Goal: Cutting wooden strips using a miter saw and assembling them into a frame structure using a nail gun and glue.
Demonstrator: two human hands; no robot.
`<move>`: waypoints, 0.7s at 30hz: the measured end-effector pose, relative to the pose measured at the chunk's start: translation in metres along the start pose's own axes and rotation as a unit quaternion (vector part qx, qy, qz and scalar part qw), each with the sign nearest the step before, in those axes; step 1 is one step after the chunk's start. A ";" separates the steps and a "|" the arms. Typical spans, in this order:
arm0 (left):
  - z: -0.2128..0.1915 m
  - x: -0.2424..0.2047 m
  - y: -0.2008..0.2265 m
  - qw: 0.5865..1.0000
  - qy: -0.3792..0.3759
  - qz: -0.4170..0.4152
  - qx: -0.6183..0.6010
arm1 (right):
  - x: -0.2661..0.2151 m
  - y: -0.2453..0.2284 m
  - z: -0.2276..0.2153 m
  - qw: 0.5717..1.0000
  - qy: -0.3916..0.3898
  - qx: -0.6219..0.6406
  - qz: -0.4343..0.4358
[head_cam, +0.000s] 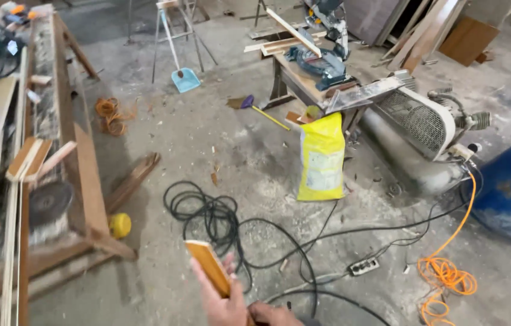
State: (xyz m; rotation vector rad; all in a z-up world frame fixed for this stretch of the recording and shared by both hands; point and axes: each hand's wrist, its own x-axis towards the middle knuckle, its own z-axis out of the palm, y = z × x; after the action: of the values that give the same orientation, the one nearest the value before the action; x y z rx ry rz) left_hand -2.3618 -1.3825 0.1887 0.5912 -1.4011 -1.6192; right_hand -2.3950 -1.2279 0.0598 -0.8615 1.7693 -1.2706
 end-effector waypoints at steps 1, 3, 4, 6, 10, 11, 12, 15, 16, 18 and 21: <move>0.029 0.032 0.013 0.999 -0.041 -0.007 0.015 | 0.018 -0.051 -0.039 1.000 0.008 -0.002 -0.001; 0.072 0.075 0.011 0.993 -0.105 0.024 0.040 | 0.047 -0.055 -0.078 0.998 0.036 0.043 -0.007; 0.097 0.096 0.005 0.985 -0.155 0.056 0.055 | 0.062 -0.052 -0.102 0.996 0.053 0.073 -0.012; 0.134 0.143 -0.016 0.978 -0.197 0.052 0.047 | 0.107 -0.060 -0.136 0.992 0.081 0.092 -0.005; 0.216 0.228 -0.057 0.963 -0.247 0.069 0.083 | 0.192 -0.080 -0.217 0.984 0.151 0.088 0.025; 0.237 0.248 -0.070 0.963 -0.246 0.066 0.085 | 0.214 -0.068 -0.240 0.984 0.149 0.089 0.027; 0.262 0.279 -0.083 0.962 -0.251 0.059 0.094 | 0.248 -0.057 -0.266 0.981 0.157 0.109 0.021; 0.338 0.357 -0.128 0.952 -0.271 0.052 0.135 | 0.328 -0.045 -0.355 0.975 0.160 0.153 -0.009; 0.370 0.393 -0.143 0.945 -0.280 0.062 0.156 | 0.363 -0.049 -0.396 0.973 0.157 0.163 -0.040; 0.411 0.445 -0.160 0.950 -0.275 0.068 0.132 | 0.411 -0.065 -0.449 0.975 0.148 0.144 -0.084; 0.454 0.503 -0.168 0.958 -0.250 0.071 0.122 | 0.450 -0.095 -0.497 0.980 0.118 0.121 -0.106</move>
State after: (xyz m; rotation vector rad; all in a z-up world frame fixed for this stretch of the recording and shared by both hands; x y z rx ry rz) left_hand -3.0303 -1.5762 0.2374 0.2094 -1.9868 -1.5525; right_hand -3.0353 -1.4258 0.1579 -0.8008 1.6875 -1.7503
